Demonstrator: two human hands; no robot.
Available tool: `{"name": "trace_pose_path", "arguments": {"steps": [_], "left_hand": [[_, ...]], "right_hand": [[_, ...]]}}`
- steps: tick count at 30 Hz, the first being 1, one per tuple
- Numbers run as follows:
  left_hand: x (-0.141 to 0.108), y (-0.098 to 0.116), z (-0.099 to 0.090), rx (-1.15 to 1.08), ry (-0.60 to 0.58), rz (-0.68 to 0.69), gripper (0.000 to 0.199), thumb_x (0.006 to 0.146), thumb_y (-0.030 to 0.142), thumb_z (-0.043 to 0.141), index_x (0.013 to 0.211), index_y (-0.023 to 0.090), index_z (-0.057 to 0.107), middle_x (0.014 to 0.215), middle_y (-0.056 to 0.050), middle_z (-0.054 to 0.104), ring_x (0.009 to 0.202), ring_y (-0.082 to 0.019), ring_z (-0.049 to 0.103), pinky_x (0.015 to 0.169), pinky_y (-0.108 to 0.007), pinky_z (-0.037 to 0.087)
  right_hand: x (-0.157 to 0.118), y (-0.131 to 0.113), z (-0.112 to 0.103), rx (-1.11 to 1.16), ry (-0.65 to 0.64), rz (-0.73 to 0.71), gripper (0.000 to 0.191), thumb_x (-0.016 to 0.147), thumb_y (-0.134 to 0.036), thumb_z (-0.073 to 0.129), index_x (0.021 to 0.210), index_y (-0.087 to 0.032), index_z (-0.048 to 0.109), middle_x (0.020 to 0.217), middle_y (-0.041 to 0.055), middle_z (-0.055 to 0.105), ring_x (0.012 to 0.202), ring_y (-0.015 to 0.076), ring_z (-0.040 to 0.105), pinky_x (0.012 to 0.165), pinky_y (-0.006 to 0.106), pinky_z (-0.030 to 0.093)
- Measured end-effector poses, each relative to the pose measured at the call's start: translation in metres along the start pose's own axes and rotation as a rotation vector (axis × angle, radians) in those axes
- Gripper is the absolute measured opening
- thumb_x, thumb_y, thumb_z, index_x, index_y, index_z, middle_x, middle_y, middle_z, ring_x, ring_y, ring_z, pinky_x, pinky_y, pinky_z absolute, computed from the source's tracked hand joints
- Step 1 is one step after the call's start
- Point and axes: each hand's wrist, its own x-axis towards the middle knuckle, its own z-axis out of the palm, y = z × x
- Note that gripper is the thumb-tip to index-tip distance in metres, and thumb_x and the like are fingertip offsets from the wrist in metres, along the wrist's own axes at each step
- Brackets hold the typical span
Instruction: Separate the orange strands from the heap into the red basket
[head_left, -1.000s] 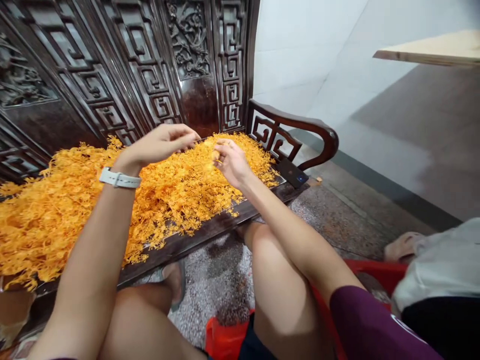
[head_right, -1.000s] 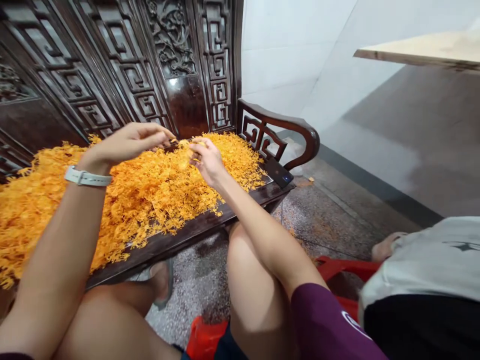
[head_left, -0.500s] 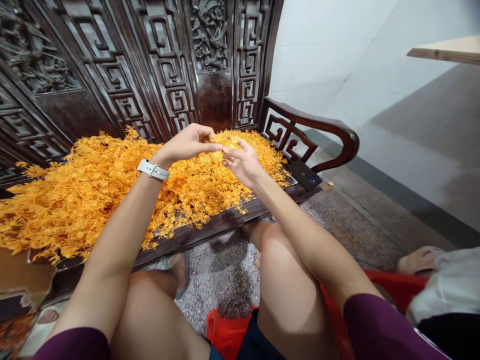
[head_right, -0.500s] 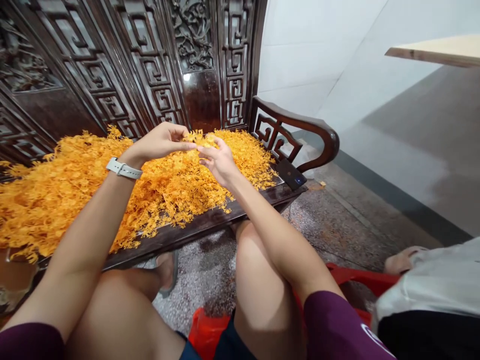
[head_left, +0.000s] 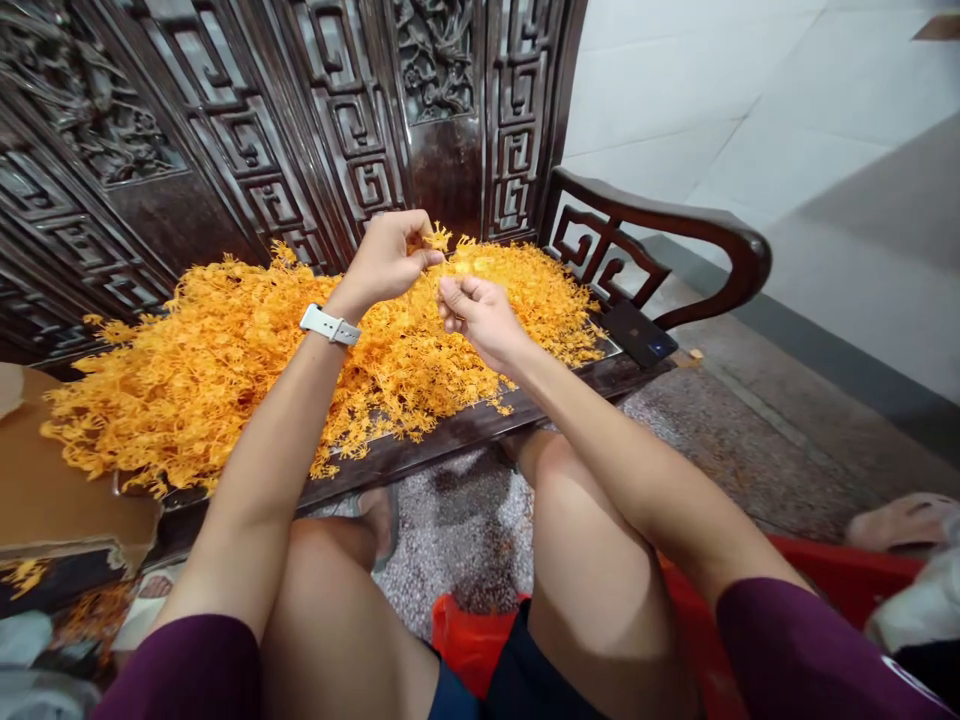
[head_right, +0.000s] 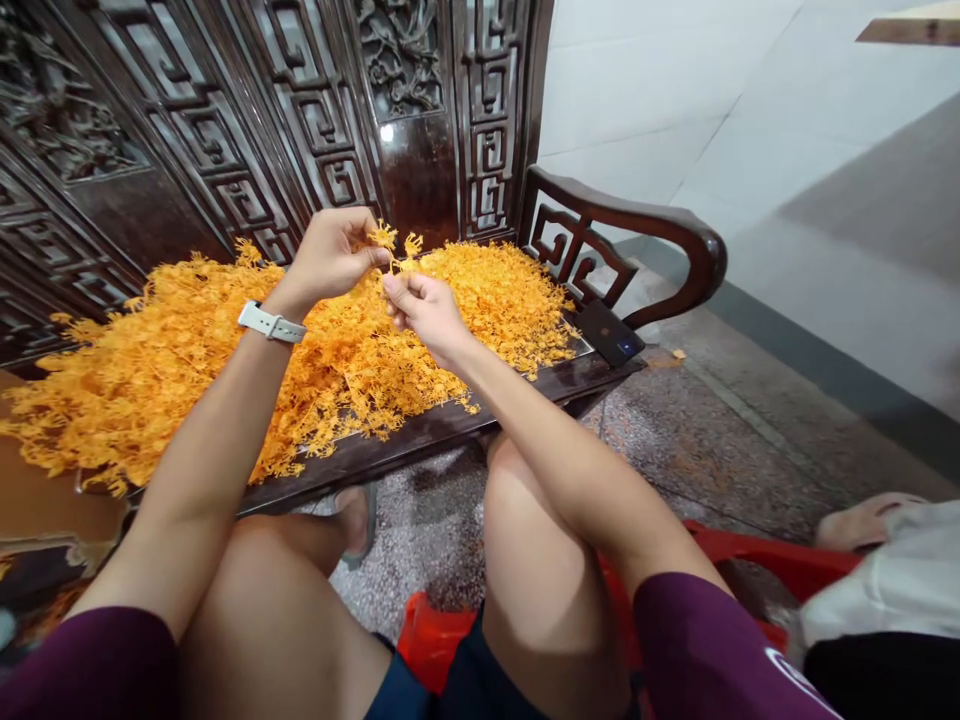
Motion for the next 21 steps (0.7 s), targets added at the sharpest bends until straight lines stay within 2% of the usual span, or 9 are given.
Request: {"name": "trace_pose_path", "arguments": {"steps": [2, 5, 7, 9, 11, 14, 16, 18, 21], "left_hand": [[0.003, -0.025, -0.012, 0.08, 0.158, -0.056, 0.043, 0.085, 0.04, 0.085, 0.07, 0.024, 0.048, 0.069, -0.001, 0.054, 0.078, -0.017, 0.054, 0.065, -0.036, 0.038], [0.001, -0.068, -0.036, 0.078, 0.347, -0.168, 0.052, 0.081, 0.051, 0.088, 0.07, 0.025, 0.045, 0.068, -0.001, 0.053, 0.08, -0.02, 0.059, 0.067, -0.036, 0.043], [-0.004, -0.091, -0.049, 0.01, 0.389, -0.22, 0.055, 0.08, 0.061, 0.086, 0.071, 0.024, 0.046, 0.069, -0.001, 0.055, 0.076, -0.02, 0.061, 0.066, -0.035, 0.045], [-0.009, -0.103, -0.057, -0.052, 0.394, -0.258, 0.054, 0.08, 0.067, 0.082, 0.073, 0.024, 0.05, 0.071, -0.002, 0.059, 0.073, -0.019, 0.063, 0.064, -0.033, 0.046], [-0.013, -0.104, -0.06, -0.085, 0.399, -0.273, 0.052, 0.081, 0.068, 0.08, 0.075, 0.024, 0.055, 0.073, -0.003, 0.065, 0.073, -0.018, 0.065, 0.064, -0.032, 0.048], [-0.014, -0.094, -0.059, -0.09, 0.367, -0.245, 0.046, 0.08, 0.065, 0.082, 0.076, 0.023, 0.063, 0.076, -0.006, 0.069, 0.073, -0.018, 0.064, 0.066, -0.033, 0.05], [-0.013, -0.085, -0.058, -0.08, 0.294, -0.217, 0.045, 0.078, 0.063, 0.084, 0.076, 0.022, 0.067, 0.076, -0.006, 0.07, 0.072, -0.018, 0.064, 0.066, -0.033, 0.051], [-0.012, -0.076, -0.057, -0.068, 0.216, -0.185, 0.045, 0.076, 0.063, 0.086, 0.075, 0.02, 0.069, 0.075, -0.006, 0.07, 0.071, -0.018, 0.063, 0.064, -0.033, 0.05], [-0.009, -0.061, -0.053, -0.045, 0.127, -0.123, 0.047, 0.076, 0.063, 0.087, 0.075, 0.019, 0.07, 0.075, -0.006, 0.069, 0.072, -0.017, 0.063, 0.065, -0.033, 0.051]], "right_hand": [[-0.015, 0.0, 0.015, -0.056, -0.26, 0.014, 0.038, 0.084, -0.05, 0.088, 0.077, -0.018, 0.068, 0.071, -0.0015, 0.065, 0.064, 0.0089, 0.056, 0.062, 0.025, 0.044], [-0.047, -0.005, 0.044, -0.099, -0.942, 0.189, 0.035, 0.086, -0.05, 0.087, 0.088, -0.016, 0.076, 0.078, 0.0002, 0.072, 0.071, 0.011, 0.064, 0.07, 0.026, 0.051], [-0.064, -0.012, 0.057, -0.096, -1.372, 0.344, 0.036, 0.088, -0.048, 0.085, 0.097, -0.014, 0.078, 0.087, 0.0035, 0.076, 0.08, 0.0138, 0.07, 0.077, 0.027, 0.055], [-0.067, -0.019, 0.059, -0.064, -1.524, 0.441, 0.037, 0.086, -0.046, 0.087, 0.102, -0.013, 0.078, 0.094, 0.0065, 0.078, 0.087, 0.0165, 0.073, 0.082, 0.029, 0.057], [-0.056, -0.026, 0.052, 0.09, -1.257, 0.404, 0.04, 0.084, -0.048, 0.089, 0.102, -0.014, 0.077, 0.091, 0.0051, 0.078, 0.079, 0.015, 0.072, 0.077, 0.028, 0.058], [-0.026, -0.028, 0.031, 0.39, -0.494, 0.276, 0.041, 0.091, -0.056, 0.078, 0.103, -0.017, 0.075, 0.083, 0.0017, 0.074, 0.065, 0.0105, 0.062, 0.063, 0.024, 0.052], [-0.01, -0.025, 0.015, 0.455, -0.132, 0.304, 0.036, 0.098, -0.052, 0.068, 0.104, -0.016, 0.073, 0.079, 0.0017, 0.07, 0.061, 0.0096, 0.056, 0.058, 0.023, 0.048], [-0.001, -0.019, 0.002, 0.392, 0.061, 0.38, 0.025, 0.099, -0.038, 0.066, 0.102, -0.014, 0.072, 0.072, 0.001, 0.065, 0.057, 0.0092, 0.05, 0.054, 0.023, 0.043], [0.003, -0.01, -0.01, 0.217, 0.177, 0.362, 0.009, 0.095, -0.024, 0.069, 0.098, -0.016, 0.071, 0.068, -0.0002, 0.06, 0.054, 0.0093, 0.045, 0.05, 0.024, 0.036]]}}
